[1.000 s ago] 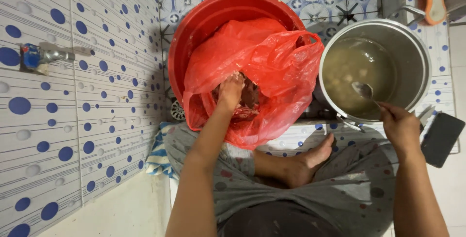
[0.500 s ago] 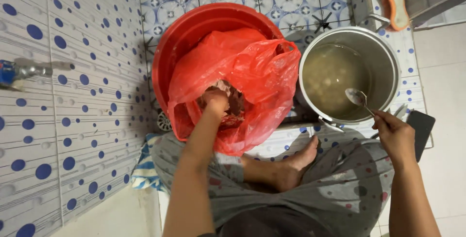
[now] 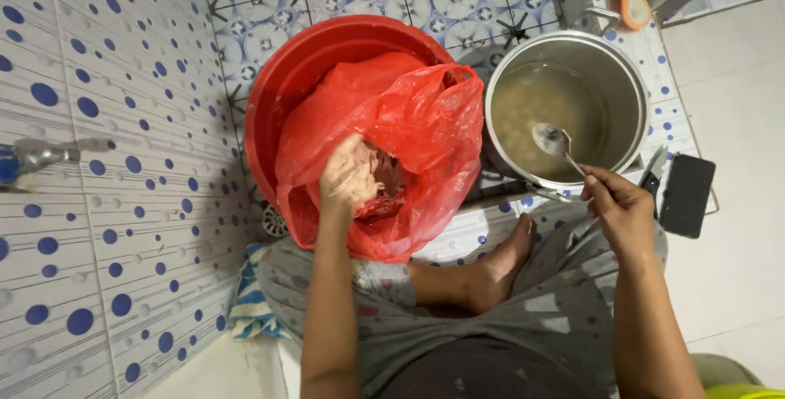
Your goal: Forming meatballs by hand and transferring them into a pot of water using a spoon.
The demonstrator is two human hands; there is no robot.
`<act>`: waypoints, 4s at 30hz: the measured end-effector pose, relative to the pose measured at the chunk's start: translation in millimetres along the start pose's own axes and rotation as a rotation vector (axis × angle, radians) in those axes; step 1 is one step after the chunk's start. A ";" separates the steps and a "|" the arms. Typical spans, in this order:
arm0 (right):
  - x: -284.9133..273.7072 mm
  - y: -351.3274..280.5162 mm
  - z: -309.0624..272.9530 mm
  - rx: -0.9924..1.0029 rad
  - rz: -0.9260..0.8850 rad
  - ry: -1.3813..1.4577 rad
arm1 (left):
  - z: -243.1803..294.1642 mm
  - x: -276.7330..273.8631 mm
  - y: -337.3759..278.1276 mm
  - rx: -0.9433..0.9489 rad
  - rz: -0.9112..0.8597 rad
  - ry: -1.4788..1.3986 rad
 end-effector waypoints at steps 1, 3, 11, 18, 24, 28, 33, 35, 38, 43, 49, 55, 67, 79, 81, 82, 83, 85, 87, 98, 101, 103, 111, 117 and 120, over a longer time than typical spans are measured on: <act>2.1 -6.0 -1.6 0.002 0.003 0.003 | -3.1 0.7 -0.7 -0.002 -0.003 0.003; 12.0 -14.2 -7.5 -0.024 -0.022 -0.015 | -7.1 -1.2 -1.5 0.013 -0.011 0.052; 50.3 -23.0 -14.5 0.023 -0.081 -0.015 | -69.4 -18.8 48.3 0.291 0.085 0.087; 69.2 -25.3 -21.7 -0.039 -0.100 -0.055 | -55.6 -3.2 28.5 0.264 0.034 0.362; 80.7 -22.2 -13.6 -0.052 -0.123 -0.011 | -15.9 28.0 -3.9 0.162 -0.081 0.182; 88.4 -23.7 -19.4 -0.037 -0.137 -0.024 | -10.5 43.8 -16.9 -0.084 -0.059 -0.069; 89.2 -27.6 -25.0 -0.044 -0.115 -0.026 | 2.0 38.0 -19.6 0.225 -0.118 0.439; 88.9 -29.1 -26.8 -0.050 -0.116 -0.026 | -0.1 36.6 -23.0 0.159 -0.051 0.427; 88.1 -30.1 -30.1 -0.063 -0.115 -0.036 | -11.6 31.8 -21.3 0.086 0.019 0.368; 87.1 -32.8 -32.7 -0.040 -0.105 -0.061 | -19.2 36.1 -12.7 0.159 -0.262 0.126; 89.8 -30.5 -29.1 -0.032 -0.123 -0.025 | 11.9 59.9 -29.4 0.063 -0.310 -0.075; 92.7 -32.3 -28.5 -0.041 -0.135 -0.025 | 5.1 44.4 -23.6 0.337 -0.203 0.374; 93.5 -34.9 -31.8 -0.032 -0.119 -0.044 | 16.1 49.3 -30.8 0.041 -0.218 0.124; 96.6 -37.5 -33.4 -0.071 -0.136 -0.009 | -12.6 19.6 -18.8 0.072 -0.005 0.328; 95.5 -35.5 -29.2 -0.048 -0.129 0.000 | 22.7 47.5 -28.7 0.321 -0.329 0.352; 95.1 -35.4 -28.3 -0.047 -0.129 -0.001 | 16.0 44.0 -24.6 0.320 -0.328 0.352; 94.8 -35.4 -27.6 -0.053 -0.131 -0.009 | 11.5 43.0 -22.0 0.362 -0.371 0.317; 95.2 -35.1 -28.1 -0.060 -0.134 -0.019 | 19.9 49.7 -26.3 0.405 -0.411 0.280; 96.6 -36.1 -29.8 -0.071 -0.144 -0.018 | 32.7 56.3 -35.4 0.146 -0.277 0.173; 101.6 -42.4 -43.5 -0.120 -0.141 -0.049 | 6.4 36.9 -23.9 0.245 -0.177 0.153; 110.1 -48.2 -62.0 -0.229 -0.144 -0.144 | 0.4 34.9 -17.0 0.334 -0.357 0.152; 121.0 -53.6 -78.4 -0.327 -0.149 -0.226 | 10.0 42.6 -20.5 0.402 -0.405 0.211; 188.0 -82.4 -131.3 -0.911 -0.058 -0.577 | 13.9 47.7 -22.8 0.131 -0.131 0.175; 216.0 -83.7 -144.9 -1.066 0.023 -0.712 | 15.4 53.1 -37.2 0.301 -0.005 0.543; 223.7 -81.4 -138.0 -1.000 -0.052 -0.636 | 31.2 56.7 -40.5 -0.118 -0.007 0.053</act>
Point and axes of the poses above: each hand's wrist, its own y-axis towards the middle knuckle, its own x-axis out of the palm, z = x × y, the point moved 6 cm from there along y, towards the middle knuckle, and after that the axes turned 5 degrees about x, right-handed, at the moved point
